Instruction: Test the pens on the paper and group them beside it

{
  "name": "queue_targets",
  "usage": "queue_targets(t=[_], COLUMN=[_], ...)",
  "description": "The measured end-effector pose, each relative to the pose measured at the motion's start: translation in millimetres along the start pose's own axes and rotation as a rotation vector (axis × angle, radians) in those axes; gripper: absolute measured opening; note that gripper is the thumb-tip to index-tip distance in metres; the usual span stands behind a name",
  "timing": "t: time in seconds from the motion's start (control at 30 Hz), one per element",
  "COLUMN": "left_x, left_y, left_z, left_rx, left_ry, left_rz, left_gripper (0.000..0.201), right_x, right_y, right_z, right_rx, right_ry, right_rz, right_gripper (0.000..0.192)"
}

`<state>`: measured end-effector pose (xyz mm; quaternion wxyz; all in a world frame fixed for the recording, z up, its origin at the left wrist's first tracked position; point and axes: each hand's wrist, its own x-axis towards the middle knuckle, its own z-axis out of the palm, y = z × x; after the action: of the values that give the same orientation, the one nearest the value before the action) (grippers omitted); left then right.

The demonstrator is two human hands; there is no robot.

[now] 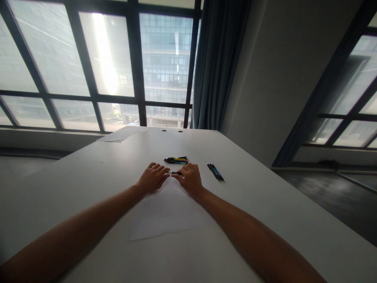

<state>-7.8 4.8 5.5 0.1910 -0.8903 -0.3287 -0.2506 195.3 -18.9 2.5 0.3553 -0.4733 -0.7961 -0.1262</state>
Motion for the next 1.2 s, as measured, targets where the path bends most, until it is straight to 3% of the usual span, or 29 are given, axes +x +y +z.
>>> queue_targets(t=[0.17,0.4,0.63,0.97,1.2], left_x=[-0.8,-3.8,-3.9,-4.2,-3.9], left_y=[2.5,-0.8,1.9,2.4,1.6], left_z=[-1.0,3.0,2.8,1.5,2.2], left_rx=[-0.053,0.033,-0.030,-0.024,-0.101], left_ry=[-0.011,-0.052,-0.068,-0.072,-0.105], left_rz=[0.067,-0.109,-0.116,-0.099,-0.099], left_gripper=[0.033,0.022,0.022,0.015,0.014], right_x=[-0.3,-0.3,-0.8,-1.4,-1.4], right_y=[-8.0,10.8,17.1,12.3,10.1], right_z=[1.9,7.3,13.3,10.2,11.1], right_rx=[0.064,0.253,0.022,0.230,0.253], right_ry=[-0.063,-0.292,-0.201,-0.259,-0.234], right_rz=[0.001,0.158,0.330,0.104,0.095], right_gripper=[0.043,0.030,0.023,0.035,0.026])
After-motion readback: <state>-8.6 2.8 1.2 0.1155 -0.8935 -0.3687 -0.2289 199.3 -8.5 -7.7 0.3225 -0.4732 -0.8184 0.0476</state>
